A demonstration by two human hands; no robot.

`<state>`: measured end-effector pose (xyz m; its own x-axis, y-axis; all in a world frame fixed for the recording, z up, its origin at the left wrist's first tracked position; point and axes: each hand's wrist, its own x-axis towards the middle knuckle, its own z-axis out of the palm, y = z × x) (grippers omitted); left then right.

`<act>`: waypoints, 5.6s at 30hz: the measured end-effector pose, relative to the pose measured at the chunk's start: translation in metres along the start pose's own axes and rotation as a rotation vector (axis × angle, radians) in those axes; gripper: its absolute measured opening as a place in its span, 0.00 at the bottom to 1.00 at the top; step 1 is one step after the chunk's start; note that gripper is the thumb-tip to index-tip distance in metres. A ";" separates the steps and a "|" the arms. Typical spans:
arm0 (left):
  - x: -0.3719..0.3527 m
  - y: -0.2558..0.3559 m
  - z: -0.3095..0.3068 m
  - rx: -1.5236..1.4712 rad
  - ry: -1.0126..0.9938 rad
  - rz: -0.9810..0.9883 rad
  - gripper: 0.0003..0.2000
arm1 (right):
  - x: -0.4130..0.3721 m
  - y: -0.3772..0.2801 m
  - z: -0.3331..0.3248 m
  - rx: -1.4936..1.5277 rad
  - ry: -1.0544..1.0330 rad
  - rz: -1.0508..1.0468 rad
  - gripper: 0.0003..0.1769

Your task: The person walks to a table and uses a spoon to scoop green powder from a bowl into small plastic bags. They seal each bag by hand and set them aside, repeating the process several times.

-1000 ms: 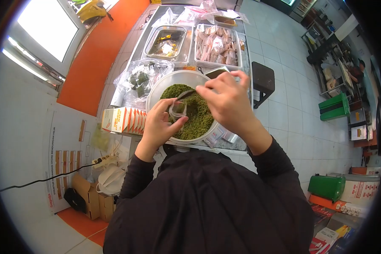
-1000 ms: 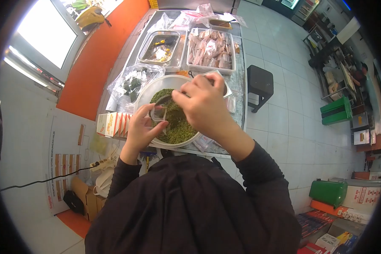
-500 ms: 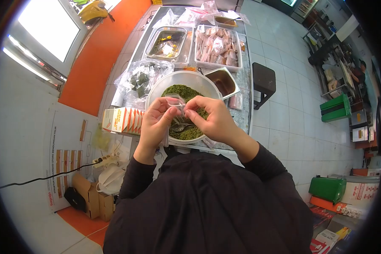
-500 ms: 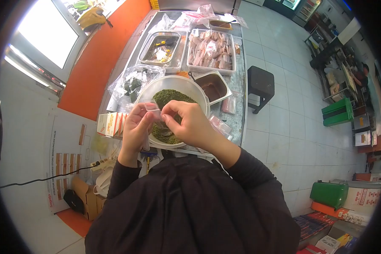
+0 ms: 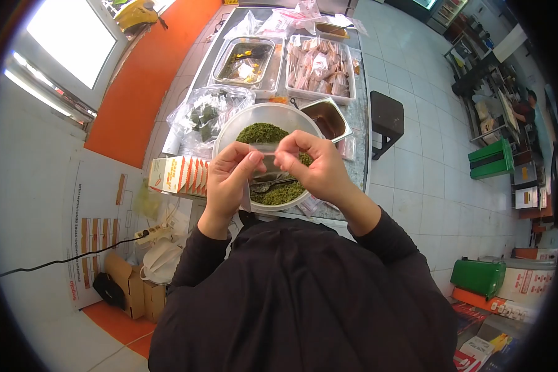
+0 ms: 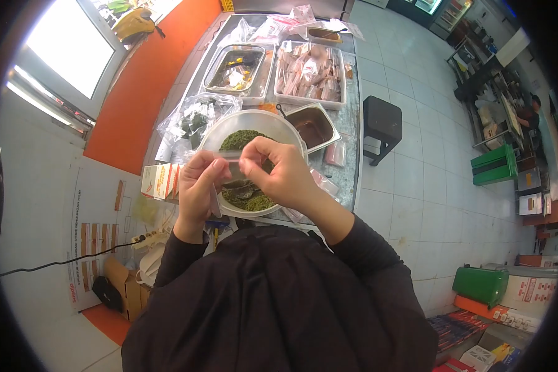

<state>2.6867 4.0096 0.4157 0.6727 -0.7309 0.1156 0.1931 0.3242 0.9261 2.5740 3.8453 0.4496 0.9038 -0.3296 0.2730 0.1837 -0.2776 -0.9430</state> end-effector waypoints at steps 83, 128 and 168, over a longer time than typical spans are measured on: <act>0.016 0.004 0.025 0.914 0.038 0.153 0.10 | -0.008 0.015 -0.015 -0.638 0.117 -0.508 0.08; 0.025 0.003 -0.077 0.570 0.004 0.216 0.31 | 0.032 0.147 0.065 -1.247 -0.774 -0.350 0.07; 0.017 -0.025 -0.009 0.213 -0.065 0.096 0.33 | 0.000 0.038 0.009 -0.401 0.005 -0.173 0.11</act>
<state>2.6999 3.9948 0.3910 0.6316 -0.7423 0.2239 -0.0295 0.2655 0.9637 2.5841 3.8427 0.4121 0.8710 -0.2512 0.4221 0.1666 -0.6573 -0.7350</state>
